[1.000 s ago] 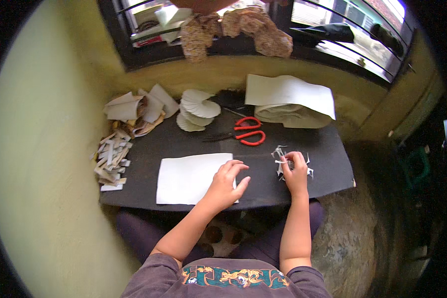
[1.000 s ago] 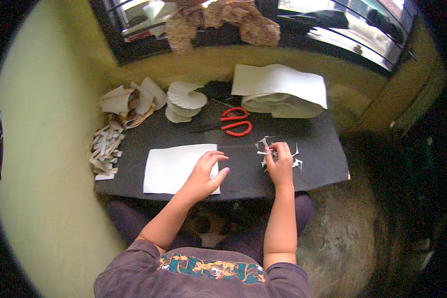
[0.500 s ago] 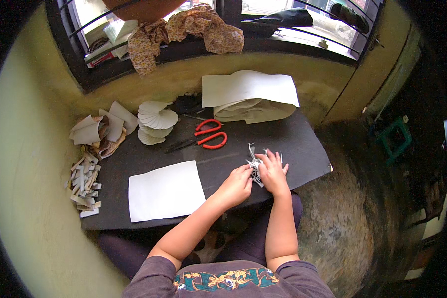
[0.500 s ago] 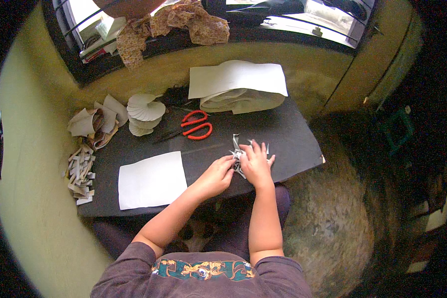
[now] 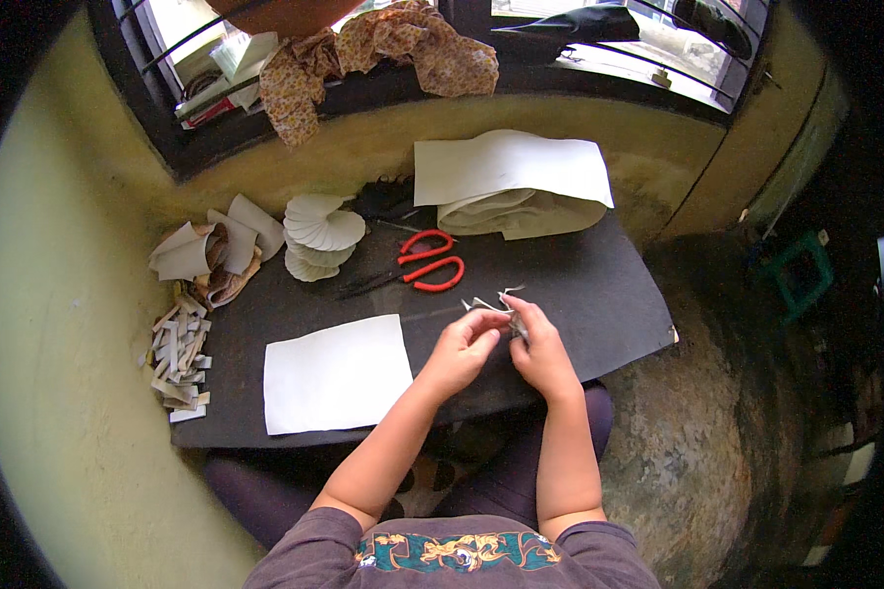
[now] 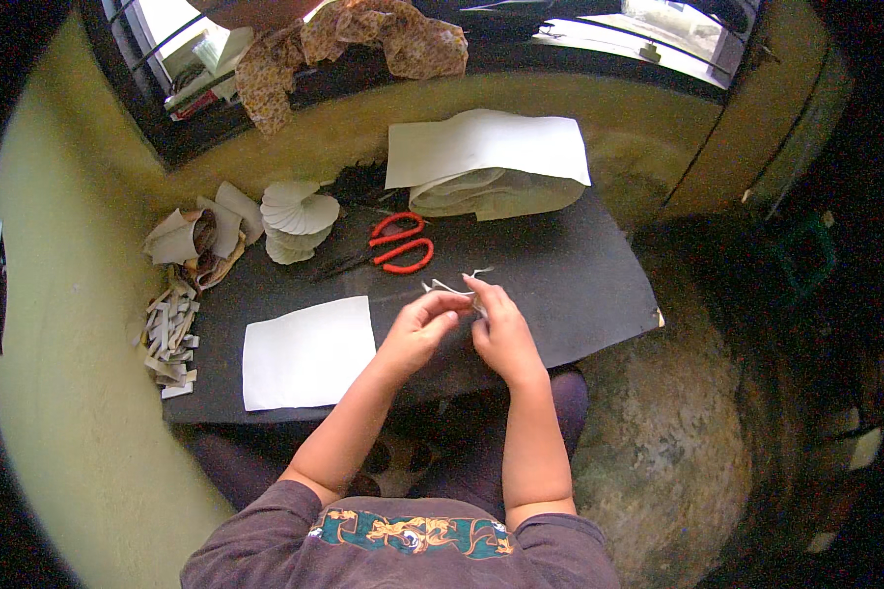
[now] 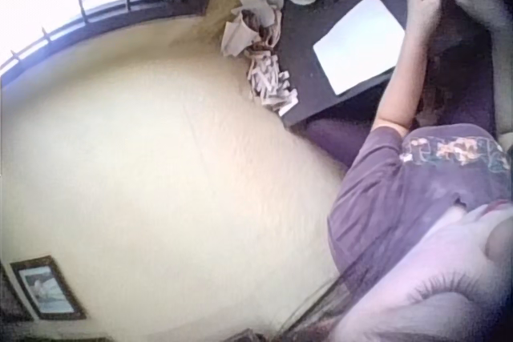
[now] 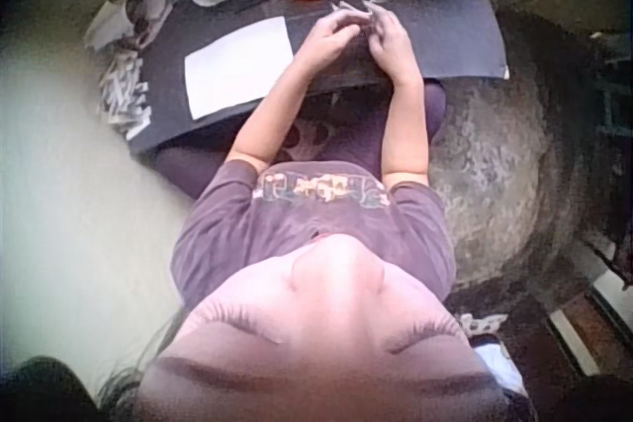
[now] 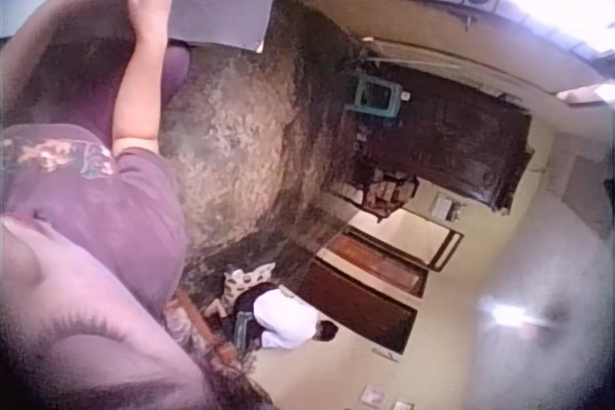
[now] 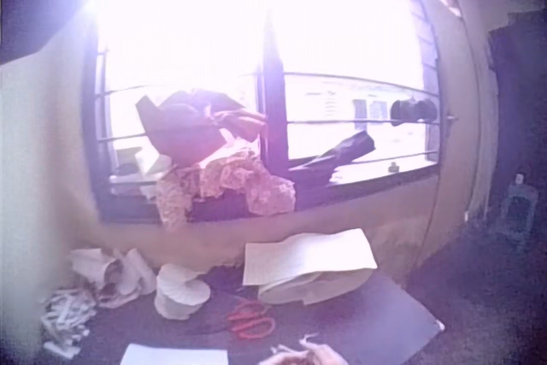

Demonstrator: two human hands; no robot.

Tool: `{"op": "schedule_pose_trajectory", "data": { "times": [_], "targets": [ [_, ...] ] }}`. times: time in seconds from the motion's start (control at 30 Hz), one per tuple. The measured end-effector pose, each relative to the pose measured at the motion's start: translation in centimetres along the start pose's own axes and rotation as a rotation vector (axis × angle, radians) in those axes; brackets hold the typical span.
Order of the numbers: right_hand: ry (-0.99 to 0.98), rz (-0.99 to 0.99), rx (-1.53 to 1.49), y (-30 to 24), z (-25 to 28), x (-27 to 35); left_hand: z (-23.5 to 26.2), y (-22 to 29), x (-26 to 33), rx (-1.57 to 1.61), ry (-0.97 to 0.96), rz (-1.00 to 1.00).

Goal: The person folds and stacks white paper pieces into fan-like shapes, then cleans up paper scraps. They use a pen and a small purple object to draw curved lines on a sheet of white paper.

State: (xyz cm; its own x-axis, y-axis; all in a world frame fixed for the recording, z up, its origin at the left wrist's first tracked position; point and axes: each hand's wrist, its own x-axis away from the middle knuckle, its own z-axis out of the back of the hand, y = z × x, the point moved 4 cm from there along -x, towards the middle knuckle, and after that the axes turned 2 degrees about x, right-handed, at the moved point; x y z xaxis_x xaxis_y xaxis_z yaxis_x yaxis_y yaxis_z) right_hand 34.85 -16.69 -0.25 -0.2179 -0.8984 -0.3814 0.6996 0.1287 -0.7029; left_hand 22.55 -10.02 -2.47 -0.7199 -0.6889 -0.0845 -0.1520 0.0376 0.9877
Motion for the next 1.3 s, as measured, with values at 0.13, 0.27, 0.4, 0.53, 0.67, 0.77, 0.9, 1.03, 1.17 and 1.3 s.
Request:
{"op": "schedule_pose_trajectory", "data": {
  "times": [0.13, 0.27, 0.4, 0.53, 0.67, 0.77, 0.9, 1.03, 1.17, 1.3],
  "targets": [
    [0.165, -0.146, -0.270, 0.9, 1.0, 0.0, 1.4, 0.8, 0.7, 0.087, 0.199, 0.066],
    [0.325, -0.277, -1.013, 1.6, 0.2, 0.2, -1.5, -1.4, 2.5, 0.444, 0.255, 0.245],
    [0.290, -0.346, -1.439, 0.0, -0.6, 0.0, -4.3, -3.3, 3.1, 0.988, 0.127, 0.443],
    [0.245, -0.321, -1.369, 0.1, -0.9, 0.5, -5.0, -1.3, 2.1, 1.105, 0.172, 0.407],
    [0.269, -0.224, -0.838, -0.8, -1.7, 0.8, -4.8, -2.2, 1.7, 1.126, 0.180, 0.330],
    [0.081, -0.097, -0.135, -3.5, -1.9, 0.3, -4.3, -2.4, 1.4, 1.133, 0.210, 0.273],
    [0.089, 0.325, 0.032, -3.1, -3.9, -0.3, -2.2, -1.9, 1.4, 1.187, 0.283, 0.250],
    [0.025, 0.150, 0.327, -5.0, -5.0, 0.8, -2.0, -1.9, 2.0, 1.011, 0.300, 0.262],
    [-0.087, 0.138, 0.376, -4.7, -5.2, 0.8, -1.5, -1.7, 2.0, 0.920, 0.390, 0.242],
    [-0.195, 0.086, -0.209, -4.9, -3.5, 0.6, 1.1, -3.4, 1.7, 0.843, 0.494, 0.277]
  ]
}}
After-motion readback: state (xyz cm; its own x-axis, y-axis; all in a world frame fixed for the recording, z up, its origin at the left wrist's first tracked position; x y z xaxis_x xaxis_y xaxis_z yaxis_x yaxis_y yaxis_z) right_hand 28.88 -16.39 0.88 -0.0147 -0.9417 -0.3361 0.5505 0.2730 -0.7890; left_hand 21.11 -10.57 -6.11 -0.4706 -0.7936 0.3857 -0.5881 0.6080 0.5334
